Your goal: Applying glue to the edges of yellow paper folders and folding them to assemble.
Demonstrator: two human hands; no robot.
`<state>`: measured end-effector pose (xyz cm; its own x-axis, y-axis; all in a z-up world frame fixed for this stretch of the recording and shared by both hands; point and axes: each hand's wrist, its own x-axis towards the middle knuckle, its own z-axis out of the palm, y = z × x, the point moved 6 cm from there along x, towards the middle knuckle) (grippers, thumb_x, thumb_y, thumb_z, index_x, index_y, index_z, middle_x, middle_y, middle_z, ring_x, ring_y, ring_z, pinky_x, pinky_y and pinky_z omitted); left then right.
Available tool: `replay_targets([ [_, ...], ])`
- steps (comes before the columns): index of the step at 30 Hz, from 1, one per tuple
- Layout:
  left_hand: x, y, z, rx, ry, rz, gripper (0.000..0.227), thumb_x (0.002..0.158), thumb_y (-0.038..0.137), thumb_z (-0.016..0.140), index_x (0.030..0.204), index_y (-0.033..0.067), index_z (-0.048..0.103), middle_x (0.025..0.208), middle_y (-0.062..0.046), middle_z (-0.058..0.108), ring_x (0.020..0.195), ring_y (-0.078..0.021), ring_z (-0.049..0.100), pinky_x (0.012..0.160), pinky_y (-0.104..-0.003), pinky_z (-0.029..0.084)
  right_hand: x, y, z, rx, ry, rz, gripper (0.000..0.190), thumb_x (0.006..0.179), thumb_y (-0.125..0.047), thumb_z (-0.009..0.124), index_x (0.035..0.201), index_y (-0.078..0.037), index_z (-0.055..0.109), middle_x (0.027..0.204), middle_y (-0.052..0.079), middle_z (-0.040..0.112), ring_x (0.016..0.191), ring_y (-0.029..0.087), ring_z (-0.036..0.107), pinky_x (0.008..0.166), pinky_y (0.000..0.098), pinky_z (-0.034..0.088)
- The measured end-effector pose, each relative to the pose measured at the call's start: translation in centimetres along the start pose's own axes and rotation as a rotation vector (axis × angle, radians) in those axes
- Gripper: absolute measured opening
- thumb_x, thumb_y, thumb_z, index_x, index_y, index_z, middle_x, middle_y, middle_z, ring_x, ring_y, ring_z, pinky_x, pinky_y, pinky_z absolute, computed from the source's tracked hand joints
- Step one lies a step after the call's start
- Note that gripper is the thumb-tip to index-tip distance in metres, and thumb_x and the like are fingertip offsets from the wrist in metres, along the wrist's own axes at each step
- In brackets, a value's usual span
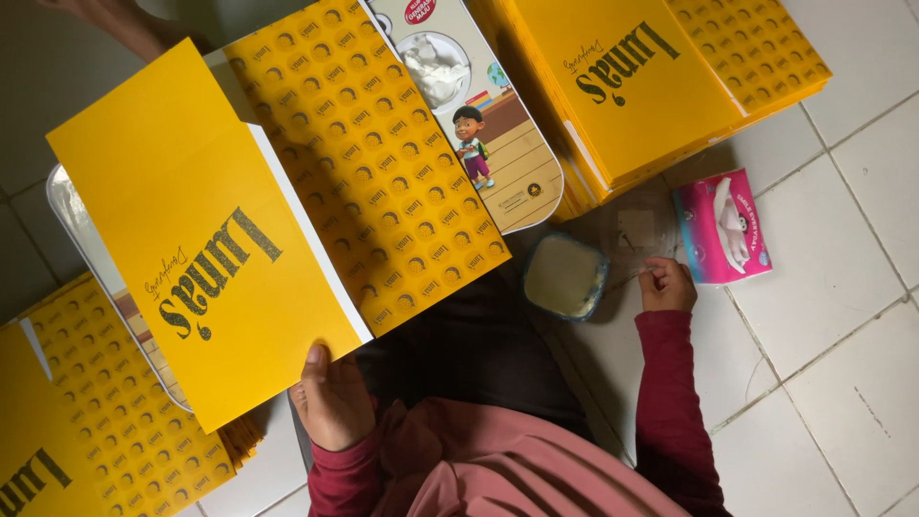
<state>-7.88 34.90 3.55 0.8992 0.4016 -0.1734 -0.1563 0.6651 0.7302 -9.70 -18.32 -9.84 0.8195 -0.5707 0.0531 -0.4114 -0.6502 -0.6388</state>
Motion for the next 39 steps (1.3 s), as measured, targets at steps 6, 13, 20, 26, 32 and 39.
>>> replay_targets([
  [6,0.2,0.0,0.3,-0.005,-0.025,-0.003,0.031,0.104,0.005,0.052,0.133,0.0005,0.058,0.119,-0.012,0.069,0.104,-0.0203,0.069,0.099,-0.033,0.055,1.8,-2.6,-0.1,0.191,0.181,-0.040,0.007,0.101,-0.004,0.069,0.106,-0.001,0.066,0.099,0.009,0.072,0.084,0.017,0.065,0.079,0.0288,0.055],
  [13,0.3,-0.2,-0.4,-0.014,-0.010,-0.007,0.026,0.103,0.004,0.053,0.128,0.0014,0.061,0.114,-0.010,0.070,0.103,-0.0195,0.069,0.099,-0.034,0.054,4.1,0.3,2.3,0.506,0.260,0.290,0.013,0.109,-0.019,0.054,0.104,-0.008,0.057,0.088,0.005,0.069,0.075,0.013,0.067,0.076,0.0269,0.061],
  [20,0.3,-0.5,-0.9,-0.013,-0.005,-0.012,0.024,0.103,0.003,0.053,0.126,-0.0002,0.061,0.112,-0.012,0.070,0.103,-0.0199,0.070,0.101,-0.034,0.055,4.2,-1.0,0.6,0.823,0.228,0.328,0.008,0.104,-0.017,0.063,0.109,-0.012,0.059,0.094,0.003,0.071,0.079,0.010,0.066,0.076,0.0230,0.059],
  [26,0.2,-0.5,-0.8,-0.018,-0.019,-0.013,0.027,0.104,0.004,0.054,0.130,0.0011,0.061,0.118,-0.012,0.070,0.106,-0.0208,0.070,0.101,-0.034,0.056,-0.6,-10.8,0.2,0.388,0.032,-0.156,0.009,0.099,-0.001,0.068,0.106,-0.003,0.064,0.096,0.010,0.074,0.083,0.017,0.066,0.083,0.0286,0.056],
  [32,0.2,-0.2,-0.7,-0.018,-0.028,-0.008,0.025,0.103,0.004,0.055,0.127,0.0022,0.063,0.116,-0.011,0.071,0.105,-0.0201,0.070,0.103,-0.035,0.054,-3.3,-13.5,3.3,0.028,0.009,-0.373,0.015,0.088,-0.001,0.079,0.102,-0.002,0.072,0.095,0.009,0.074,0.083,0.021,0.067,0.076,0.0327,0.053],
  [39,0.2,-0.4,-0.8,-0.036,-0.058,-0.004,0.028,0.104,0.003,0.054,0.130,0.0023,0.062,0.119,-0.011,0.070,0.107,-0.0203,0.069,0.103,-0.034,0.054,-3.3,-14.8,5.0,-0.014,0.037,-0.555,0.017,0.083,0.003,0.080,0.096,-0.005,0.072,0.096,0.005,0.076,0.085,0.026,0.069,0.084,0.0366,0.053],
])
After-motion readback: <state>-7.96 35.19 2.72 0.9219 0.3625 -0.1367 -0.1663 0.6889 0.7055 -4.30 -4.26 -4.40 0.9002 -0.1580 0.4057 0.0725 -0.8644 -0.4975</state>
